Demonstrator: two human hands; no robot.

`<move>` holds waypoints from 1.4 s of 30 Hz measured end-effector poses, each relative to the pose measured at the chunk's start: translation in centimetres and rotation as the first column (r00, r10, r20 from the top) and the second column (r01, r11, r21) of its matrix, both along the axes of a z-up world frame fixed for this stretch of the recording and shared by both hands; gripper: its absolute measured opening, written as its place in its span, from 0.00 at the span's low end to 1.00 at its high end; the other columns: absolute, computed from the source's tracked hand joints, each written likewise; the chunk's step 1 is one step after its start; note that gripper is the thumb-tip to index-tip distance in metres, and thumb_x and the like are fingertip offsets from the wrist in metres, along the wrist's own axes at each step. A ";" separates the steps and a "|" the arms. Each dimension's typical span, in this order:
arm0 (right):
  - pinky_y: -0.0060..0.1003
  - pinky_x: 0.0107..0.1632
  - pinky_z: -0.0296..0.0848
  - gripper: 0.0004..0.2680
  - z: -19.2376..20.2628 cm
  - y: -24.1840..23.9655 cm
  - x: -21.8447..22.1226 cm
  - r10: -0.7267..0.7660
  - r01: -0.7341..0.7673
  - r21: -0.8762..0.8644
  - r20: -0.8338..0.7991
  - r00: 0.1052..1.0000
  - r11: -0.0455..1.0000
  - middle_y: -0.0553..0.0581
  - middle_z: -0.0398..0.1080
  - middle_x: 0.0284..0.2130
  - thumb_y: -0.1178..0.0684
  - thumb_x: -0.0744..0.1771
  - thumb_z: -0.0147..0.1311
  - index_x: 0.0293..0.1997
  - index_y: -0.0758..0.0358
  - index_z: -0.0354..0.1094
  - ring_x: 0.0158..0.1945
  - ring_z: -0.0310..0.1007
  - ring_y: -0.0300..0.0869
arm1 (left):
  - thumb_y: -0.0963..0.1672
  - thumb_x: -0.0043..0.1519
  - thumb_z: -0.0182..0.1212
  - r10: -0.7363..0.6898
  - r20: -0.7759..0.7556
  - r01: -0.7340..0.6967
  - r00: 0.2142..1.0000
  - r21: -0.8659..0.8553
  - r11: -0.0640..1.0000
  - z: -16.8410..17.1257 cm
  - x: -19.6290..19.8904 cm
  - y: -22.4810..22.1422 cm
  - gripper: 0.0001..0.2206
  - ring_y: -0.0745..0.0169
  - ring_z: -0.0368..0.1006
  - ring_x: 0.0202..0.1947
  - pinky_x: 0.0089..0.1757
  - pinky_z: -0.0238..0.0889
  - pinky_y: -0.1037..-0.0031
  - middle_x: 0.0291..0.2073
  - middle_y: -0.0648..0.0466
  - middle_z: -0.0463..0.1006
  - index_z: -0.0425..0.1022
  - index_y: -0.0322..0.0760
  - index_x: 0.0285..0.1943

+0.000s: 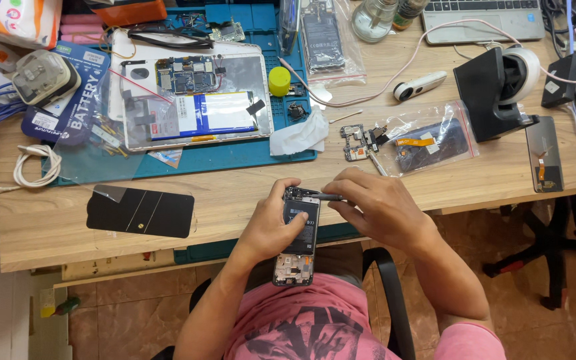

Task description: The person uses a white plastic spudger to pry and separate the internal components of a disassembled smartphone. They carefully work around the battery and motherboard area, occasionally switching to a screwdriver to adjust screws. The task involves delicate manipulation of the phone's internal parts on a cluttered workbench.

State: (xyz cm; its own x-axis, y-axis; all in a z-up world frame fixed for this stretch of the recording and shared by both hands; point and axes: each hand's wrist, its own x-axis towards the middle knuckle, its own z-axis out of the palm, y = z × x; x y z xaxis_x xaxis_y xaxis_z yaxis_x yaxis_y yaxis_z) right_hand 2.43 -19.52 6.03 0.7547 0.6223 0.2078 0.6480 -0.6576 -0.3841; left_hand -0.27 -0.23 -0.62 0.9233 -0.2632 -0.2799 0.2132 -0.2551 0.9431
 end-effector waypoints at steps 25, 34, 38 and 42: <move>0.27 0.22 0.68 0.01 -2.3 0.5 -1.9 -0.142 0.144 0.447 -0.039 0.989 0.883 0.52 0.71 0.23 0.59 0.60 0.57 0.30 0.60 0.71 0.21 0.69 0.40 | 0.40 0.48 0.58 0.057 -0.002 -0.057 0.998 -0.066 0.996 -0.6 -0.5 0.0 0.25 0.44 0.74 0.40 0.38 0.67 0.61 0.36 0.36 0.77 0.61 0.38 0.57; 0.20 0.23 0.60 0.03 -3.5 -2.1 -2.6 -0.356 0.395 0.532 -0.180 0.917 0.749 0.47 0.71 0.16 0.58 0.58 0.61 0.28 0.58 0.72 0.17 0.65 0.29 | 0.40 0.49 0.57 0.038 -0.010 -0.038 0.999 -0.094 0.995 -0.7 -0.6 0.1 0.25 0.41 0.73 0.42 0.37 0.67 0.60 0.37 0.34 0.76 0.61 0.37 0.58; 0.23 0.27 0.67 0.03 -4.4 -3.7 -3.5 -0.413 0.484 0.640 -0.272 0.869 0.597 0.56 0.71 0.15 0.63 0.59 0.59 0.29 0.68 0.70 0.19 0.68 0.33 | 0.40 0.49 0.58 0.031 -0.018 -0.033 0.999 -0.099 0.995 -0.7 -0.5 0.2 0.25 0.42 0.74 0.41 0.38 0.67 0.60 0.36 0.34 0.76 0.60 0.36 0.58; 0.25 0.26 0.68 0.04 -4.7 -5.0 -4.6 -0.495 0.516 0.646 -0.236 0.836 0.563 0.59 0.72 0.18 0.65 0.56 0.62 0.26 0.70 0.71 0.22 0.73 0.36 | 0.40 0.49 0.58 0.031 -0.042 -0.034 0.999 -0.084 0.996 -0.5 -0.5 0.1 0.25 0.43 0.74 0.41 0.38 0.68 0.60 0.37 0.34 0.76 0.61 0.35 0.58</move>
State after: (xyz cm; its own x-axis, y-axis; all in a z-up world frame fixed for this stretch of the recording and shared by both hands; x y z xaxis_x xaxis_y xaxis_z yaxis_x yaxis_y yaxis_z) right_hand -2.13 -24.53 1.30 0.9132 -0.1609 0.3745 0.2745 -0.4364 -0.8569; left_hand -0.81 -0.12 -1.10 0.9202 -0.2576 -0.2948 0.2582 -0.1666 0.9516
